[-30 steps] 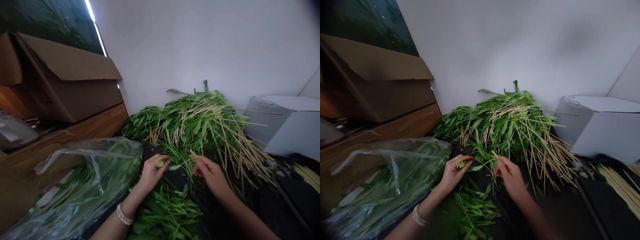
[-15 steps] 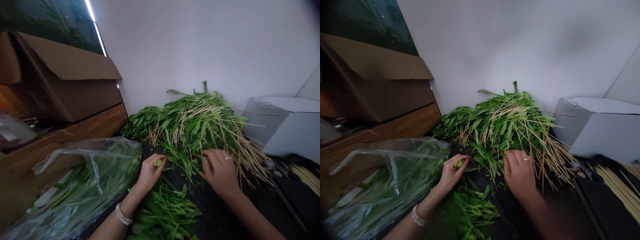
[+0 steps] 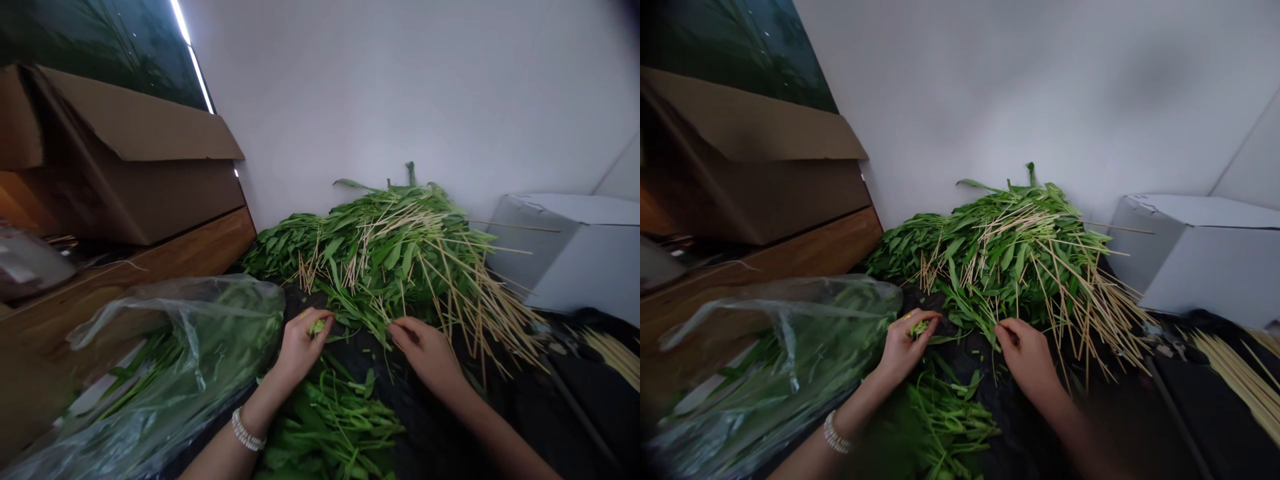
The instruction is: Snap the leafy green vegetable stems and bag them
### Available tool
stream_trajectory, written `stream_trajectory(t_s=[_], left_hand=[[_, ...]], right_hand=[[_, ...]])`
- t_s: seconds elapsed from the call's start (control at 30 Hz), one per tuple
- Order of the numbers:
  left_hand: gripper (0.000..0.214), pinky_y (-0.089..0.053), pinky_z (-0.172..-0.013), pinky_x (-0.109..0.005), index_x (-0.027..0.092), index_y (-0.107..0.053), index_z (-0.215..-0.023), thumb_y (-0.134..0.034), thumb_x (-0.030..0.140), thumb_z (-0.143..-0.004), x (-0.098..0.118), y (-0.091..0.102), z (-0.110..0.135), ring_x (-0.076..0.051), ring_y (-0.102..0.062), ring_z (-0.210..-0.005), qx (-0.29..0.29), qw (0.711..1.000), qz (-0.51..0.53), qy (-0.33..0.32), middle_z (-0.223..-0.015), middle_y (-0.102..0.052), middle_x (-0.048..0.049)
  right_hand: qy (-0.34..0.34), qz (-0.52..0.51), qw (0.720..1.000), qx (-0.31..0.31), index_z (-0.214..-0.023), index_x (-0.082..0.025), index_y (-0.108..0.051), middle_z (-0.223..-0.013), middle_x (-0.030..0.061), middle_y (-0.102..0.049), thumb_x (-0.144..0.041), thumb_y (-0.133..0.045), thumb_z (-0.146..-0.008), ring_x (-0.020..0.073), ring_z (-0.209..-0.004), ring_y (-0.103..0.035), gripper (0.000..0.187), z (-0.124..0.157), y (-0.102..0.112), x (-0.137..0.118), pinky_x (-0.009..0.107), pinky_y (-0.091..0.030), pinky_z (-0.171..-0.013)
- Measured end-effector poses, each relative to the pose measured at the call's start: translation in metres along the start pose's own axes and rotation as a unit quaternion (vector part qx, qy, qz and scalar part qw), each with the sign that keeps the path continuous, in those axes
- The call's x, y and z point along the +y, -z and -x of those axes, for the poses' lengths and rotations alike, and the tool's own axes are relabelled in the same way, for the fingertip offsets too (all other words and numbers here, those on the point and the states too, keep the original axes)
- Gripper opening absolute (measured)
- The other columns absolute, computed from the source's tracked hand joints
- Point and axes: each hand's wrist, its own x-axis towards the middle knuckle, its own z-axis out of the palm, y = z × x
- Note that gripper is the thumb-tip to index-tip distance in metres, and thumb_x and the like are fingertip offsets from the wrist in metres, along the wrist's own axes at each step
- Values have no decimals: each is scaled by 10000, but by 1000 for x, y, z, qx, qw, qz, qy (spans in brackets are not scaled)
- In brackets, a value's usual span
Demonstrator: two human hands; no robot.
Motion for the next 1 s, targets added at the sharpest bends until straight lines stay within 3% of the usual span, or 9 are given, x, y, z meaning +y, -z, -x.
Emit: stream_trajectory(t_s=[0.13,0.37,0.63,1.0], left_hand=[[117,-470,-715,-234,179,-677,-898,-565,212,-892,0,1,0,-140,-631,-743,-1,1000,-2,-1,-803,-687,-30],[111,-467,-714,-239,184,-674,-896,-567,210,-892,-1,0,1,-142,-630,-742,-6,1000,-1,-1,-805,-687,-31],[111,-466,-702,-232,185,-676,-892,-567,204,-891,0,0,0,-135,-625,-730,-1,1000,-1,-6,-790,-682,-25],[79,-483,-706,-231,193,-689,-882,-613,202,-864,-1,-1,1,-133,-637,-737,22,1000,0,-13,-795,-692,-21]], right_hand=[[-76,-183,980,-21,-831,-199,-626,-645,18,-636,-545,-542,-789,175,-606,-576,358,-3,-2,-1,290,-447,-593],[-101,-273,957,1,-971,-184,-590,-644,18,-662,-605,-578,-761,139,-527,-543,471,-2,-5,-3,257,-393,-514],[-73,-264,962,-11,-943,-200,-548,-642,7,-658,-562,-553,-805,133,-526,-533,388,-1,-8,-4,258,-403,-524],[-22,-173,983,-57,-966,-214,-520,-662,-9,-641,-483,-463,-887,132,-540,-537,286,6,-15,-8,259,-424,-551]])
